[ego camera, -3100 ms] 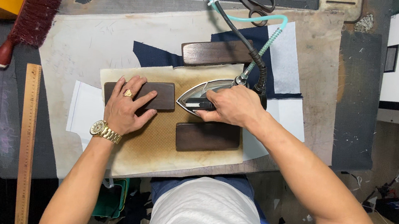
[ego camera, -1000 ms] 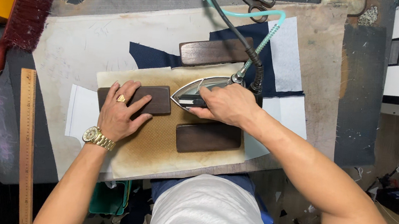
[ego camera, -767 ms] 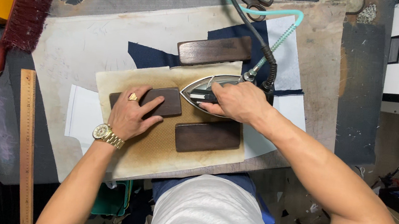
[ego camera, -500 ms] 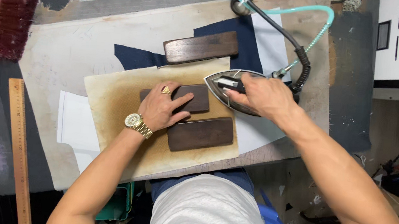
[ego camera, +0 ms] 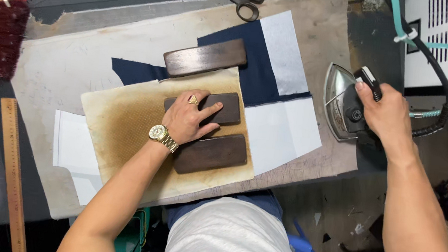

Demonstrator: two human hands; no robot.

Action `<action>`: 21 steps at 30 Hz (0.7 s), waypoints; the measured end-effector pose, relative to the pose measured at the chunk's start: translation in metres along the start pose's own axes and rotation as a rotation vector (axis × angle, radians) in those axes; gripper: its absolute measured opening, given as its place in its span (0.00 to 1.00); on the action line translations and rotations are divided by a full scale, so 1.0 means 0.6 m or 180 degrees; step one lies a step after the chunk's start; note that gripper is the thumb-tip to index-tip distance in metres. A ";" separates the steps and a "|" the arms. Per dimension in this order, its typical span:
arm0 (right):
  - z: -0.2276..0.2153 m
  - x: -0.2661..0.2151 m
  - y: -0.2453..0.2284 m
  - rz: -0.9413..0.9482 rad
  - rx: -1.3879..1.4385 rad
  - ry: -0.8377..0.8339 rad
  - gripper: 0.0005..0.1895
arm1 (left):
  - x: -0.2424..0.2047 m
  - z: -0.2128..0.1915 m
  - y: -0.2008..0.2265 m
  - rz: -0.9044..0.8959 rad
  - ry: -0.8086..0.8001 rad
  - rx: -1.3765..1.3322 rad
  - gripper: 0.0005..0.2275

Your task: The person uses an iron to press sections of fabric and patterns on a workspace, using wooden weights to hold pieces in place.

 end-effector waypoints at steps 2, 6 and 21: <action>0.012 0.042 0.025 -0.0105 -0.0025 0.0111 0.35 | 0.002 -0.001 0.003 -0.0045 -0.0082 0.0093 0.22; 0.004 0.073 0.023 0.0015 0.0029 0.0078 0.38 | 0.009 -0.012 0.029 -0.0306 -0.0377 0.0660 0.22; 0.102 -0.117 -0.066 -0.3365 0.1042 0.1255 0.06 | -0.126 0.023 0.217 -0.1168 -0.0256 0.0494 0.22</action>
Point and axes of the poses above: each hand's wrist, its own x-axis towards the middle knuckle, its own z-axis out of the palm, y = z × x, the point moved 6 cm from there along x, towards the middle knuckle, and after that the axes turned 15 degrees about z, right-handed, at the moved point
